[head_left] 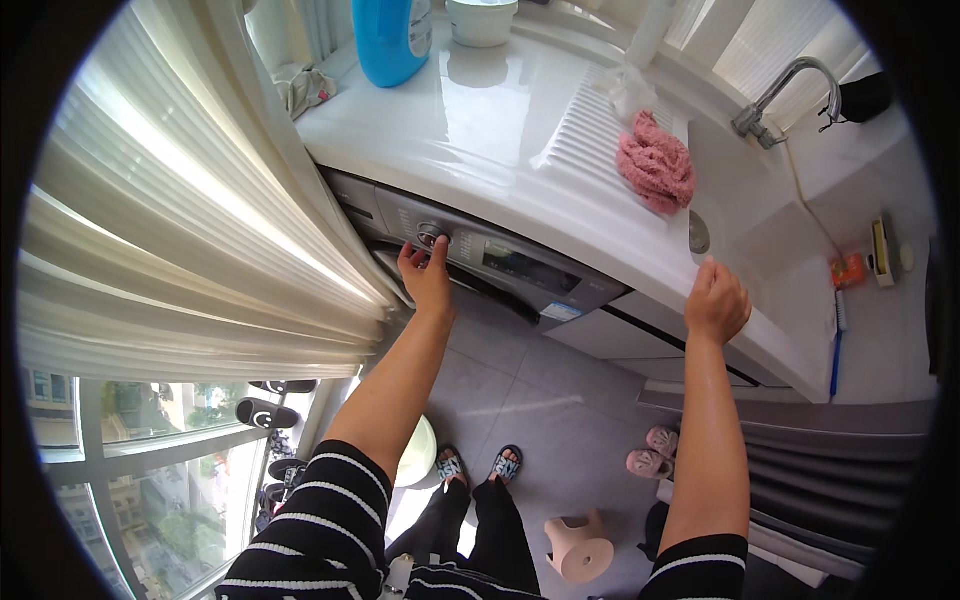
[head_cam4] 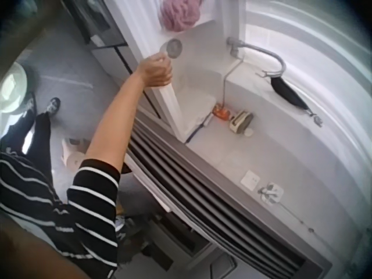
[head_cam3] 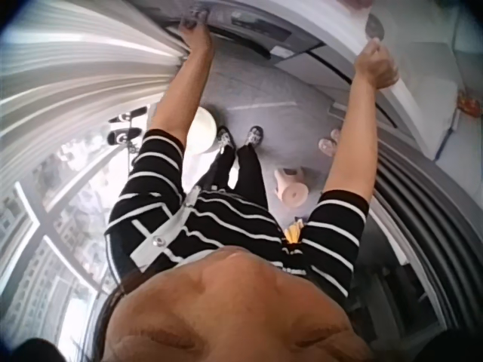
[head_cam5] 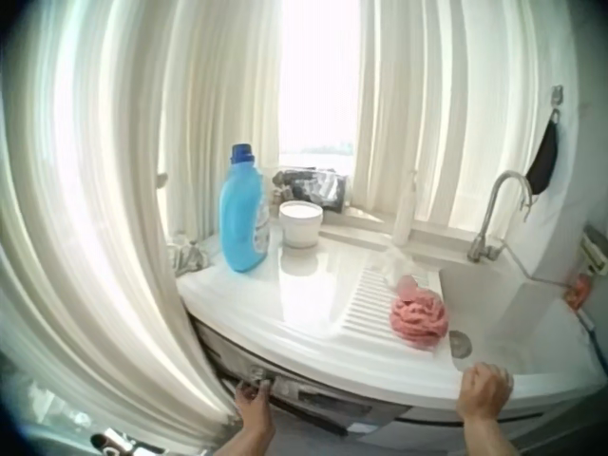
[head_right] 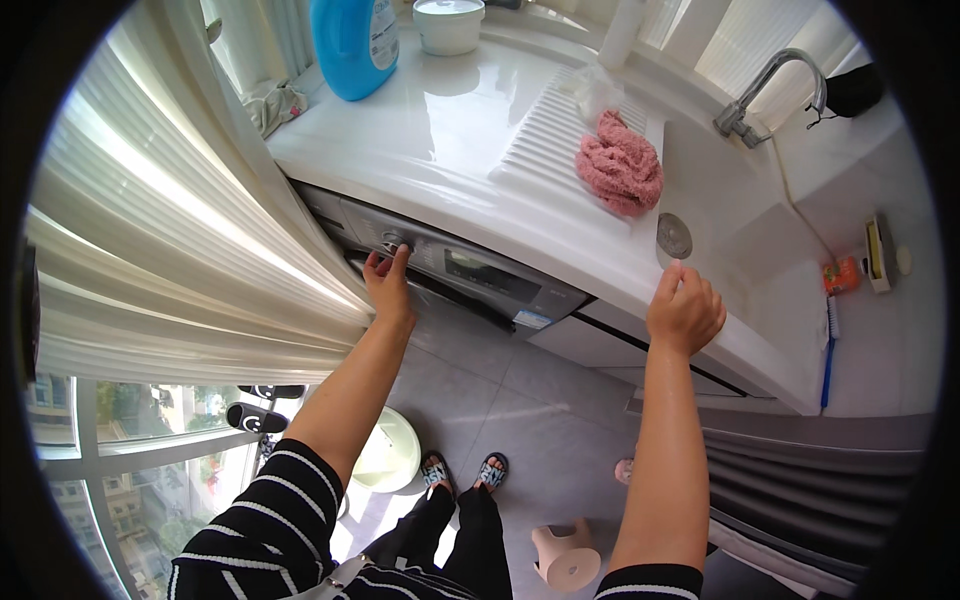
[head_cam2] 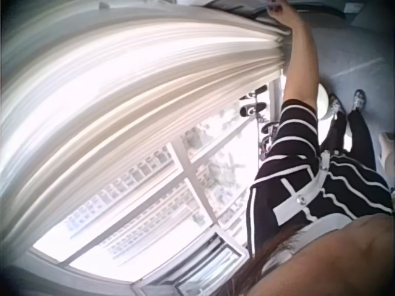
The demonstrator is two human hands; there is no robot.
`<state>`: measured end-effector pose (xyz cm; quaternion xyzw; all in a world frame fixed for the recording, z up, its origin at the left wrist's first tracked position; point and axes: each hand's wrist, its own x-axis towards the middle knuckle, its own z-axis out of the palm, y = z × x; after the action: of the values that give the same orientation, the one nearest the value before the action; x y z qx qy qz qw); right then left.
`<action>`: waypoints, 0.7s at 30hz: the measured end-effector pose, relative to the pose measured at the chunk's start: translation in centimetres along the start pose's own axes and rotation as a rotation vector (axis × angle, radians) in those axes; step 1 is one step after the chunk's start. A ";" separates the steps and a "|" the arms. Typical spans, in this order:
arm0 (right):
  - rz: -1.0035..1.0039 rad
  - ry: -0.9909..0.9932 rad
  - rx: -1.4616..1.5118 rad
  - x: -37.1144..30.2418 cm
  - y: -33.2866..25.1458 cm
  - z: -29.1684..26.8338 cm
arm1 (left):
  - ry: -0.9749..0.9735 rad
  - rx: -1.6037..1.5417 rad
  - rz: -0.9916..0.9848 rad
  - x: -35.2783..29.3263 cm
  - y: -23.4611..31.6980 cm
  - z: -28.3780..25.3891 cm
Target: The person washes a pink cloth by hand in a sink, wrings it out, and places it into a washing machine. They then operate the washing machine controls to start a cycle. The person also wipes the sink counter and washes their hands during the process.
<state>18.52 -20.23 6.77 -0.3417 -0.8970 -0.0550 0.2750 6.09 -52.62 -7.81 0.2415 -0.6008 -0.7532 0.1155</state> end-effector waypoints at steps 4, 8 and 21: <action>-0.019 0.022 -0.011 0.1 0.0 0.1 | -0.099 -0.087 0.003 0.4 0.4 -0.1; -0.022 0.042 -0.006 0.1 0.1 0.2 | -0.096 -0.130 -0.011 0.6 0.5 0.1; -0.020 0.020 -0.008 0.0 0.0 -0.1 | -0.091 -0.112 -0.058 0.7 1.3 -0.1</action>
<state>18.59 -20.29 6.88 -0.3332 -0.8974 -0.0648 0.2820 5.40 -53.35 -6.68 0.2176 -0.5551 -0.7988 0.0798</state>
